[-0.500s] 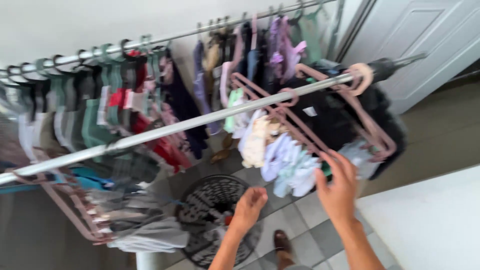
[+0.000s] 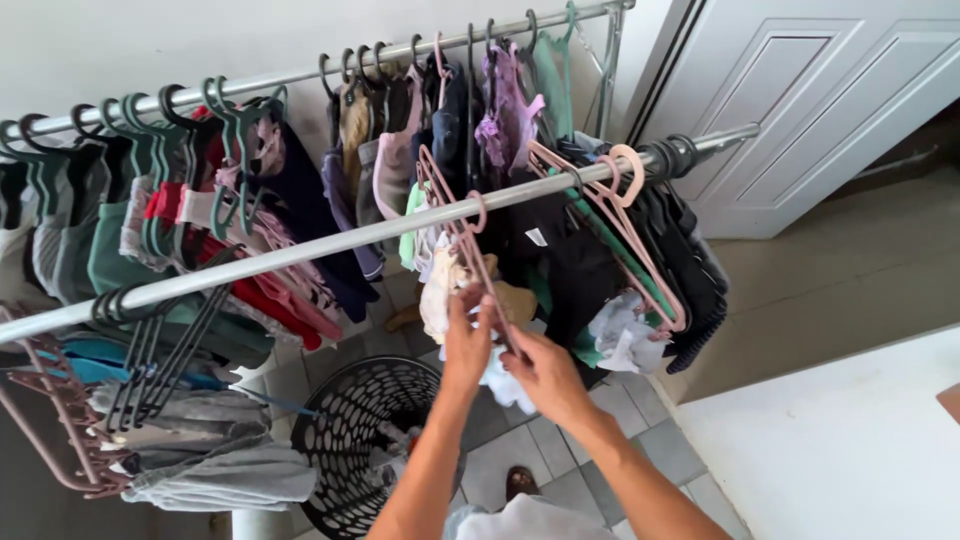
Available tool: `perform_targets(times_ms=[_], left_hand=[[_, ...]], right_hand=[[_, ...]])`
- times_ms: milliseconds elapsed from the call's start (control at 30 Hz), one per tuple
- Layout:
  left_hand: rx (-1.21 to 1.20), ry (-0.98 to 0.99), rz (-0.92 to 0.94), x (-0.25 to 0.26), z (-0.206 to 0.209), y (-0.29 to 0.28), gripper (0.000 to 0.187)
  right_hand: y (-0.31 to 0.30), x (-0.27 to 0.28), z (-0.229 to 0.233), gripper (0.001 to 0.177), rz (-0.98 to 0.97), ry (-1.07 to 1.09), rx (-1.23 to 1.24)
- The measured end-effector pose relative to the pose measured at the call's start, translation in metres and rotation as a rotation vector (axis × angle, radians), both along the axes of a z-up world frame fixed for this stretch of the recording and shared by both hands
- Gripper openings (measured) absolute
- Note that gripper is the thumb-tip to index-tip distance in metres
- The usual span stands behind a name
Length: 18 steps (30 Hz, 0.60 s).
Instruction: The person is hanging clothes on a drying rack.
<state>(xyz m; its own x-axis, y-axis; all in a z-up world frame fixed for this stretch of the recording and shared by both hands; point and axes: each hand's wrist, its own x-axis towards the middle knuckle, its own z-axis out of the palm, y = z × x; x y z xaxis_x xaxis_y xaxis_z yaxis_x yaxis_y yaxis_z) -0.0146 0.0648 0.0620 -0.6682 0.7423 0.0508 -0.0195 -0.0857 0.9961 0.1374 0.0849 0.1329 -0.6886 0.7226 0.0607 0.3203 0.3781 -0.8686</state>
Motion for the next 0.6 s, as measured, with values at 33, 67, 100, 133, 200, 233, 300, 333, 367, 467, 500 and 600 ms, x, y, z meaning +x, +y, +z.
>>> perform_targets(times_ms=[33,67,100,133,200,233,300,333,367,467,500,600], left_hand=[[-0.001,-0.001,-0.003,-0.003,0.002,-0.003,0.052],[-0.034,0.012,-0.005,-0.007,0.004,-0.006,0.047],[-0.065,0.026,-0.009,-0.010,0.008,-0.006,0.045],[-0.064,0.027,-0.014,-0.012,0.002,-0.006,0.045],[-0.149,0.175,-0.050,-0.022,-0.006,-0.004,0.043],[-0.145,0.176,-0.059,-0.021,-0.002,-0.005,0.043],[-0.169,0.290,-0.078,-0.020,0.005,-0.008,0.047],[-0.166,0.290,-0.085,-0.017,0.014,-0.011,0.047],[-0.181,0.234,-0.081,-0.015,0.024,-0.014,0.047],[-0.209,0.117,-0.076,-0.011,0.041,-0.021,0.048],[-0.221,0.056,-0.078,-0.009,0.044,-0.022,0.049],[-0.239,0.051,-0.060,-0.008,0.053,-0.022,0.048]], right_hand=[[0.000,0.000,-0.004,0.042,-0.003,-0.001,-0.001],[0.001,0.000,-0.007,0.037,0.040,0.018,0.111],[0.003,0.000,-0.009,0.032,0.082,0.037,0.224],[0.004,0.003,0.001,0.032,0.077,0.037,0.226],[0.006,0.005,0.024,0.047,0.166,-0.007,0.141],[0.013,0.007,0.029,0.047,0.157,-0.008,0.144],[0.024,0.009,0.040,0.033,0.066,0.134,0.823],[0.032,0.011,0.039,0.033,0.059,0.130,0.826],[0.040,0.011,0.038,0.039,-0.179,0.158,0.781],[0.069,0.011,0.034,0.060,-0.424,0.058,0.777],[0.079,0.010,0.032,0.076,-0.435,-0.070,0.822],[0.083,0.000,0.037,0.077,-0.486,-0.122,0.456]])
